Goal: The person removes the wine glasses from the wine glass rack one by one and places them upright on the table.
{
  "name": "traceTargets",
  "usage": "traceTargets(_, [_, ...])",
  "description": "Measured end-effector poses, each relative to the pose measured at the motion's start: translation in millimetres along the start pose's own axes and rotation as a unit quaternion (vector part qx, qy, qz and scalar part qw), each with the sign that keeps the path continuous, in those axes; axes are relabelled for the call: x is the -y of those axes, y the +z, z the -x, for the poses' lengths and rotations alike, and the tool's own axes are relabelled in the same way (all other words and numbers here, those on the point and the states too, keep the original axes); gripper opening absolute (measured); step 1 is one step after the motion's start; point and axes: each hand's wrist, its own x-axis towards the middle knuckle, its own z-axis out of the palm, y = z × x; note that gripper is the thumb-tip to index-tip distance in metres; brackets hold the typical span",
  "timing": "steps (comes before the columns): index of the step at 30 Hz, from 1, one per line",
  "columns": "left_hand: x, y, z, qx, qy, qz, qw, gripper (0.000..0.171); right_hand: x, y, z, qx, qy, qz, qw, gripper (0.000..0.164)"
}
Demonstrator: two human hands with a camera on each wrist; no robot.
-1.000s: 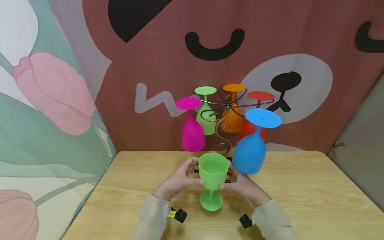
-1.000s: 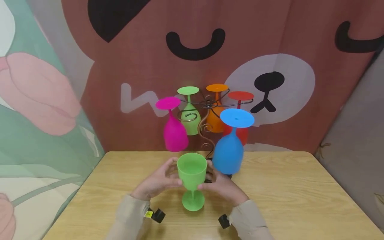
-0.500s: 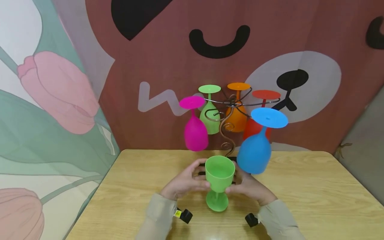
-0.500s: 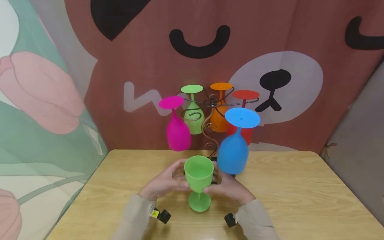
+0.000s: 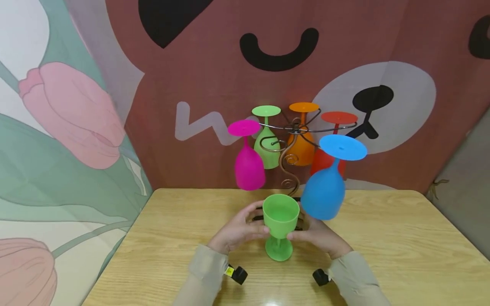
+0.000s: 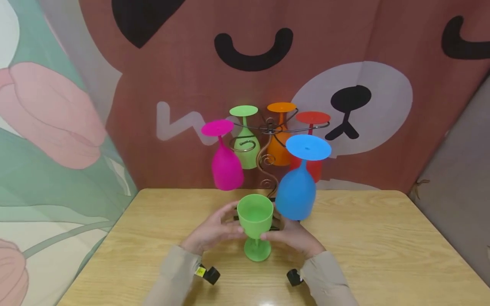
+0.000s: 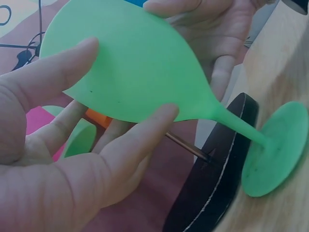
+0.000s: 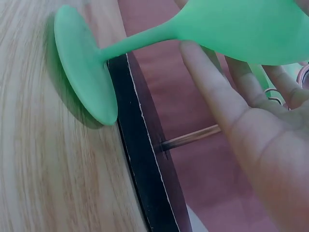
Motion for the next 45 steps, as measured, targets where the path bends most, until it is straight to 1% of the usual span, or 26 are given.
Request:
traceTargets(9, [3.0, -0.8, -0.4, -0.002, 0.017, 0.019, 0.9997, 0.075, -2.0, 0.4, -2.7, 0.002, -0.007, -0.01, 1.0, 0.079])
traceTargets(20, [8.9, -1.4, -5.0, -0.019, 0.03, 0.028, 0.999, 0.071, -6.7, 0.2, -2.5, -0.013, -0.019, 0.004, 1.0, 0.079])
traceTargets(24, [11.7, -1.7, -5.9, -0.023, 0.038, 0.036, 0.9983, 0.068, -8.7, 0.9, -2.3, -0.017, -0.011, 0.002, 1.0, 0.078])
traceTargets(28, [13.0, -0.5, -3.8, -0.028, 0.037, 0.057, 0.9973, 0.06, -11.2, 2.5, -1.0, -0.009, 0.0, -0.007, 1.0, 0.079])
traceTargets(31, [12.7, 0.7, -2.1, -0.03, 0.035, 0.067, 0.9967, 0.055, -12.1, 3.5, -0.3, -0.001, -0.003, -0.015, 1.0, 0.08])
traceTargets(35, [10.8, 1.0, -1.7, -0.033, 0.036, 0.066, 0.9967, 0.052, -12.1, 4.0, -1.4, 0.006, -0.013, -0.02, 1.0, 0.081])
traceTargets(38, [8.1, 1.2, -2.6, -0.033, 0.037, 0.062, 0.9968, 0.05, -12.4, 3.4, -2.4, 0.004, -0.017, -0.014, 1.0, 0.082])
traceTargets(45, [2.3, 4.4, -2.1, -0.032, 0.047, 0.051, 0.9971, 0.046, -11.8, 2.7, -2.5, 0.003, -0.009, -0.01, 1.0, 0.084])
